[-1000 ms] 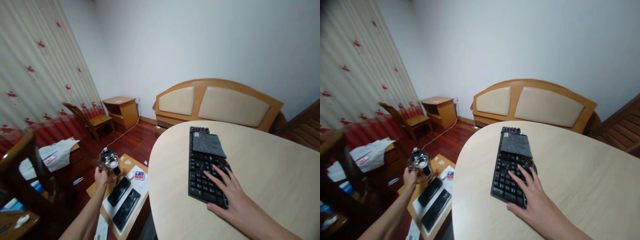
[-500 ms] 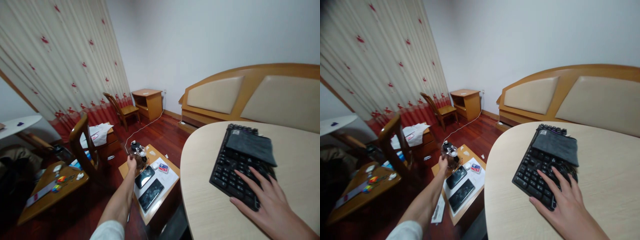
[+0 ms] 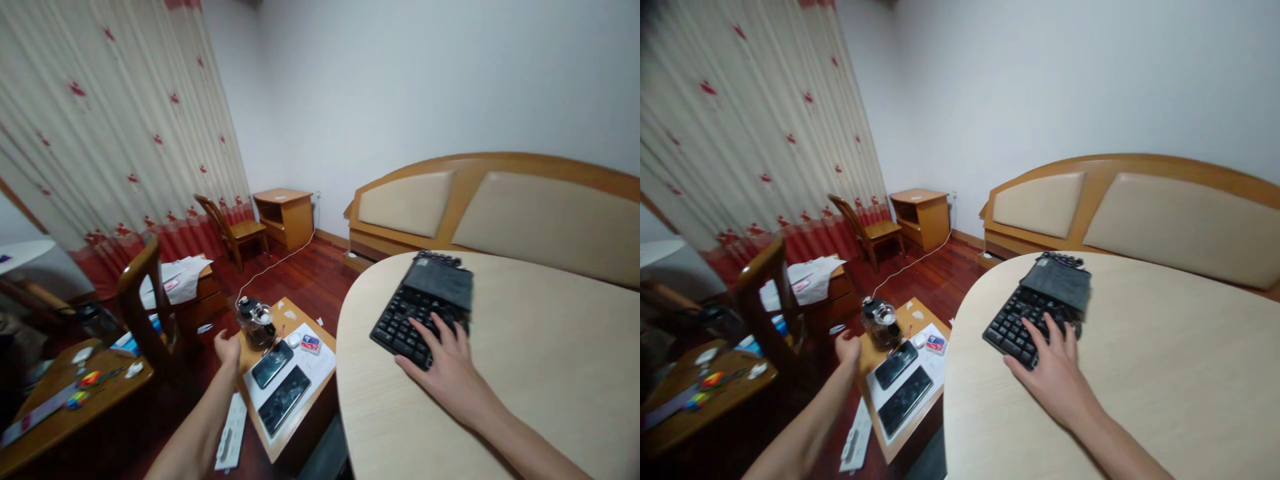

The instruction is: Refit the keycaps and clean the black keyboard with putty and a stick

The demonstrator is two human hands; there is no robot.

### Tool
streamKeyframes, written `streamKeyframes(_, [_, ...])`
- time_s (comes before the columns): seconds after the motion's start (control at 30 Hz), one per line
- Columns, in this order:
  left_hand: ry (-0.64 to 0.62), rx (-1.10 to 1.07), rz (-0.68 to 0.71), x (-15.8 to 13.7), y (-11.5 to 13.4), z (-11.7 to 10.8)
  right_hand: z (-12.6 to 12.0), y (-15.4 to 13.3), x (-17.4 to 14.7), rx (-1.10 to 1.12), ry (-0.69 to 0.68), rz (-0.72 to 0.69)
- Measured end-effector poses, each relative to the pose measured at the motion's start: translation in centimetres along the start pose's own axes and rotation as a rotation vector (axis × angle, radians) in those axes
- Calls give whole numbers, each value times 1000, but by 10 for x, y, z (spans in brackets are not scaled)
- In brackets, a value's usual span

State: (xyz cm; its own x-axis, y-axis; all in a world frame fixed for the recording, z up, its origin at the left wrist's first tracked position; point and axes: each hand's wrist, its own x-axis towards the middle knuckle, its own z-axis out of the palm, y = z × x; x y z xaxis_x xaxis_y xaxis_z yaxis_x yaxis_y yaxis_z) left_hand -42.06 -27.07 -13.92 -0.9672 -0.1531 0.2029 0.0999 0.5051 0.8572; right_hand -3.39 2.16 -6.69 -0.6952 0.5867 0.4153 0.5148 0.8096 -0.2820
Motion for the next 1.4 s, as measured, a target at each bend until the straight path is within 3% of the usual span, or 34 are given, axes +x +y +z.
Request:
streamKeyframes(0.1, [241,-100,46,14,38,-17,-6,-16,6,11,-20,99])
streamKeyframes(0.2, [322,-189,184,11,98,-19,-9,-26,12,44,-53,139])
streamKeyframes(0.23, [320,-231,276,1,122,-16,-8,-28,14,59,-60,146])
streamKeyframes(0.27, [296,-328,461,-14,146,-13,-8,-30,17,74,-62,156])
streamKeyframes(0.37, [-39,-420,862,-82,216,7,-4,-37,27,115,-83,190])
streamKeyframes(0.43, [-348,-319,1025,-133,251,29,-3,-43,37,140,-112,213])
streamKeyframes(0.5, [-624,-171,1089,-177,274,58,-7,-46,44,167,-170,151])
streamKeyframes(0.6, [-824,119,1009,-217,288,100,-21,-41,41,229,-252,23])
streamKeyframes(0.73, [-942,350,855,-230,286,131,-52,-12,-5,281,-287,34])
streamKeyframes(0.87, [-879,423,896,-221,276,139,-90,39,-67,180,-296,9])
streamKeyframes(1.13, [-769,446,941,-187,255,152,-149,164,-147,-124,-102,339])
streamKeyframes(1.3, [-778,456,1024,-182,276,156,-172,189,-164,-135,-146,381])
streamKeyframes(1.4, [-785,280,1231,-217,309,152,-183,189,-151,-133,-172,353])
